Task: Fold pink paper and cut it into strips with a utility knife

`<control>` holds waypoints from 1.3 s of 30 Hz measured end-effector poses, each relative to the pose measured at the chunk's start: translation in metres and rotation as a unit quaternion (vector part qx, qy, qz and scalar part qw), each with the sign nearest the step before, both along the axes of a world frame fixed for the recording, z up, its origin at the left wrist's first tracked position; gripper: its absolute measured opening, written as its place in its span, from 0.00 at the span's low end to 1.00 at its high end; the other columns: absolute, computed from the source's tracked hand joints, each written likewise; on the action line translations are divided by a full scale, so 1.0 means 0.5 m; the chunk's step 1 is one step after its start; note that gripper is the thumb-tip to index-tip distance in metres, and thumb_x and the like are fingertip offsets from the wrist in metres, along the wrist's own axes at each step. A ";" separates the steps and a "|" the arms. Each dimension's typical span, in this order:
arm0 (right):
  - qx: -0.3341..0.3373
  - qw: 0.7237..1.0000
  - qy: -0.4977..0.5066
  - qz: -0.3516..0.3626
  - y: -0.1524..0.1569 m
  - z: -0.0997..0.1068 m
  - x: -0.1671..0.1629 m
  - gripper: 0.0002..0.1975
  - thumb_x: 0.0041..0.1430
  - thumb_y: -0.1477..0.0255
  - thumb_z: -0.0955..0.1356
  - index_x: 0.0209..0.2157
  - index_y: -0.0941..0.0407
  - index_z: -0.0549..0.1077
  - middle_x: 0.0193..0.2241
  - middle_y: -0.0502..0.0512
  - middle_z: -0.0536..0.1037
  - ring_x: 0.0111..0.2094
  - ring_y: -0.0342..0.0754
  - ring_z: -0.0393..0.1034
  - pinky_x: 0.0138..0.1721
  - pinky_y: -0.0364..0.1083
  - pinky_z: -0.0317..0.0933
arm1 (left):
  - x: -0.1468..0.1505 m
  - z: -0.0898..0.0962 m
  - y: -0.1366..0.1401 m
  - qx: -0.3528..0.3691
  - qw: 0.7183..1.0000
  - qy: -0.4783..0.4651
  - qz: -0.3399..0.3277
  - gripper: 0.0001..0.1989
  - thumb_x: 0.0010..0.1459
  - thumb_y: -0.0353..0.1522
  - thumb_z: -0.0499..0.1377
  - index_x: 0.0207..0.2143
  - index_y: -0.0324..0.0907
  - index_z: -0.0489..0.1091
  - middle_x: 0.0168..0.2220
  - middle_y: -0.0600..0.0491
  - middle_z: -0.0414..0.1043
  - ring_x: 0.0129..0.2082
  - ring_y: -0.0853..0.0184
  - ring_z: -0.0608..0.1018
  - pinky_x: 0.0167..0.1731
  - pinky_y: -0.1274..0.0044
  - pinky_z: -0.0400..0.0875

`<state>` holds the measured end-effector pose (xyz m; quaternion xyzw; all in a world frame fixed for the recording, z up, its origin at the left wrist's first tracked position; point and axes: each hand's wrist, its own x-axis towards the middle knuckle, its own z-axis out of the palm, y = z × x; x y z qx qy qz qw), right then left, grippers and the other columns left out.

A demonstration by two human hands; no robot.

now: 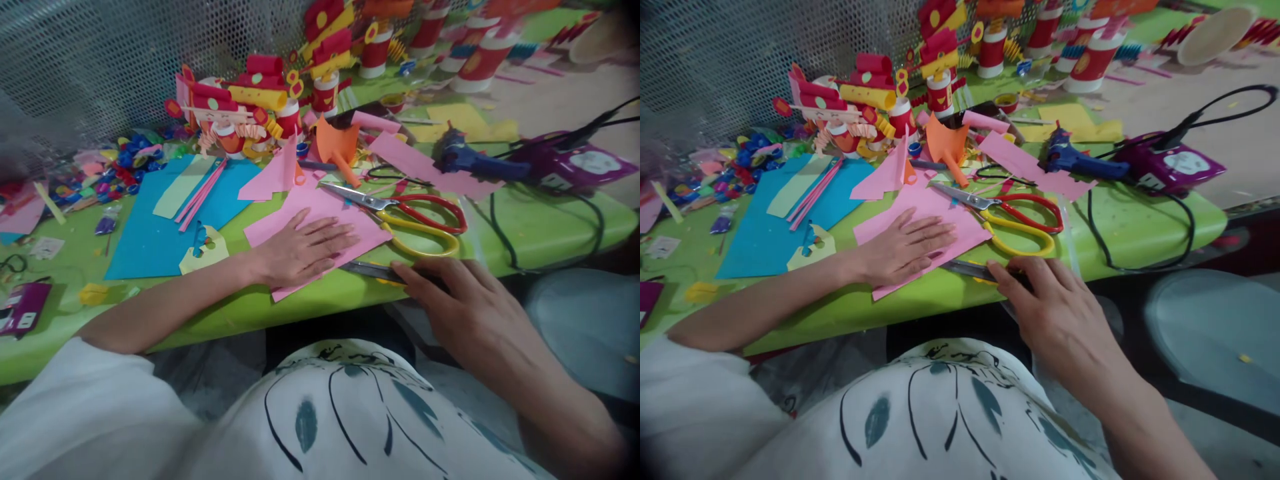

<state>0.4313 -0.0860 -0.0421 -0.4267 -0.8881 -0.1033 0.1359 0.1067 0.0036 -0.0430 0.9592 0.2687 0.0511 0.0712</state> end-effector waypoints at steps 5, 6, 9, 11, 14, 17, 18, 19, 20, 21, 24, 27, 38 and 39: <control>0.009 1.000 0.011 0.008 0.006 -0.011 0.007 0.26 0.66 0.82 0.65 0.63 0.57 0.73 0.52 0.65 0.77 0.47 0.58 0.72 0.43 0.54 0.72 | -0.017 0.026 -0.019 0.134 0.986 -0.099 -0.017 0.23 0.78 0.48 0.52 0.67 0.52 0.72 0.67 0.50 0.77 0.65 0.58 0.77 0.75 0.56 0.48; 0.010 1.000 0.013 0.011 0.007 -0.014 0.008 0.26 0.66 0.82 0.65 0.64 0.57 0.72 0.52 0.65 0.77 0.47 0.59 0.71 0.42 0.55 0.72 | -0.021 0.035 -0.027 0.142 0.982 -0.123 -0.017 0.20 0.77 0.47 0.55 0.63 0.52 0.75 0.63 0.51 0.81 0.61 0.59 0.80 0.74 0.57 0.52; 0.011 1.000 0.014 0.021 0.009 -0.017 0.010 0.27 0.65 0.82 0.66 0.65 0.58 0.71 0.52 0.65 0.76 0.47 0.60 0.71 0.41 0.56 0.72 | -0.033 0.061 -0.051 0.102 0.980 -0.168 0.008 0.13 0.76 0.41 0.59 0.56 0.51 0.78 0.58 0.52 0.84 0.54 0.61 0.82 0.67 0.61 0.62; 0.013 0.999 0.016 0.025 0.010 -0.017 0.010 0.27 0.65 0.82 0.67 0.64 0.59 0.71 0.52 0.66 0.76 0.46 0.60 0.71 0.41 0.56 0.72 | -0.047 0.068 -0.064 0.067 0.988 -0.136 0.006 0.15 0.76 0.36 0.58 0.60 0.51 0.77 0.64 0.49 0.80 0.60 0.58 0.79 0.64 0.60 0.65; 0.012 0.999 0.019 0.024 0.012 -0.016 0.010 0.27 0.64 0.83 0.67 0.63 0.58 0.72 0.52 0.65 0.76 0.46 0.60 0.71 0.40 0.56 0.72 | -0.078 0.055 -0.082 0.053 0.997 -0.046 -0.018 0.22 0.77 0.34 0.54 0.70 0.48 0.70 0.74 0.47 0.67 0.71 0.52 0.69 0.69 0.56 0.60; 0.010 0.999 0.024 0.030 0.013 -0.016 0.012 0.26 0.64 0.83 0.68 0.63 0.58 0.72 0.52 0.65 0.76 0.46 0.60 0.71 0.40 0.56 0.72 | -0.106 0.028 -0.097 0.064 0.998 -0.008 -0.003 0.26 0.77 0.36 0.54 0.75 0.51 0.63 0.76 0.49 0.63 0.75 0.50 0.65 0.72 0.54 0.53; 0.011 0.999 0.024 0.032 0.014 -0.016 0.013 0.26 0.65 0.82 0.68 0.63 0.58 0.72 0.51 0.64 0.76 0.46 0.60 0.71 0.40 0.56 0.72 | -0.112 0.019 -0.100 0.065 0.998 0.000 0.000 0.27 0.77 0.36 0.53 0.75 0.52 0.62 0.76 0.50 0.63 0.75 0.50 0.64 0.73 0.54 0.52; 0.011 0.999 0.024 0.034 0.016 -0.016 0.013 0.25 0.65 0.82 0.67 0.63 0.58 0.72 0.51 0.64 0.76 0.45 0.60 0.71 0.40 0.56 0.72 | -0.115 0.012 -0.102 0.064 0.998 0.009 0.000 0.27 0.78 0.37 0.53 0.76 0.54 0.61 0.76 0.51 0.63 0.75 0.51 0.64 0.73 0.55 0.51; 0.012 0.999 0.023 0.036 0.017 -0.015 0.014 0.24 0.66 0.82 0.67 0.63 0.58 0.72 0.51 0.64 0.76 0.45 0.60 0.71 0.40 0.56 0.72 | -0.116 0.006 -0.103 0.059 0.998 0.016 -0.001 0.27 0.78 0.37 0.52 0.76 0.55 0.61 0.77 0.51 0.62 0.75 0.52 0.64 0.73 0.55 0.51; 0.011 0.999 0.022 0.037 0.020 -0.014 0.014 0.24 0.66 0.81 0.67 0.62 0.58 0.73 0.50 0.64 0.76 0.45 0.59 0.71 0.40 0.56 0.72 | -0.116 0.003 -0.103 0.053 0.998 0.022 -0.001 0.27 0.78 0.37 0.51 0.77 0.55 0.60 0.77 0.52 0.62 0.75 0.52 0.64 0.73 0.56 0.51; 0.014 0.999 0.024 0.044 0.029 -0.011 0.011 0.23 0.67 0.79 0.67 0.62 0.58 0.73 0.50 0.64 0.76 0.45 0.59 0.71 0.40 0.56 0.72 | -0.111 0.002 -0.101 0.037 0.999 0.032 0.007 0.29 0.78 0.37 0.51 0.78 0.57 0.57 0.77 0.53 0.61 0.76 0.53 0.63 0.73 0.56 0.51; 0.015 0.998 0.028 0.050 0.039 -0.009 0.009 0.25 0.67 0.80 0.68 0.64 0.57 0.72 0.51 0.64 0.76 0.47 0.60 0.71 0.42 0.56 0.71 | -0.108 0.007 -0.101 0.036 0.998 0.042 0.008 0.29 0.78 0.37 0.50 0.78 0.55 0.57 0.78 0.53 0.60 0.76 0.53 0.63 0.73 0.56 0.51; -0.006 0.994 0.052 0.095 0.053 -0.009 0.015 0.25 0.66 0.83 0.68 0.63 0.57 0.72 0.52 0.64 0.76 0.48 0.58 0.72 0.44 0.56 0.72 | -0.108 0.006 -0.102 0.053 0.997 0.054 0.002 0.28 0.79 0.38 0.49 0.78 0.54 0.56 0.79 0.54 0.58 0.75 0.53 0.64 0.71 0.56 0.53; -0.008 0.994 0.052 0.096 0.054 -0.008 0.014 0.25 0.66 0.83 0.68 0.63 0.57 0.72 0.51 0.64 0.76 0.48 0.58 0.72 0.44 0.56 0.73 | -0.108 0.006 -0.102 0.053 0.997 0.054 0.002 0.28 0.79 0.38 0.49 0.78 0.54 0.56 0.79 0.54 0.58 0.75 0.53 0.64 0.72 0.56 0.52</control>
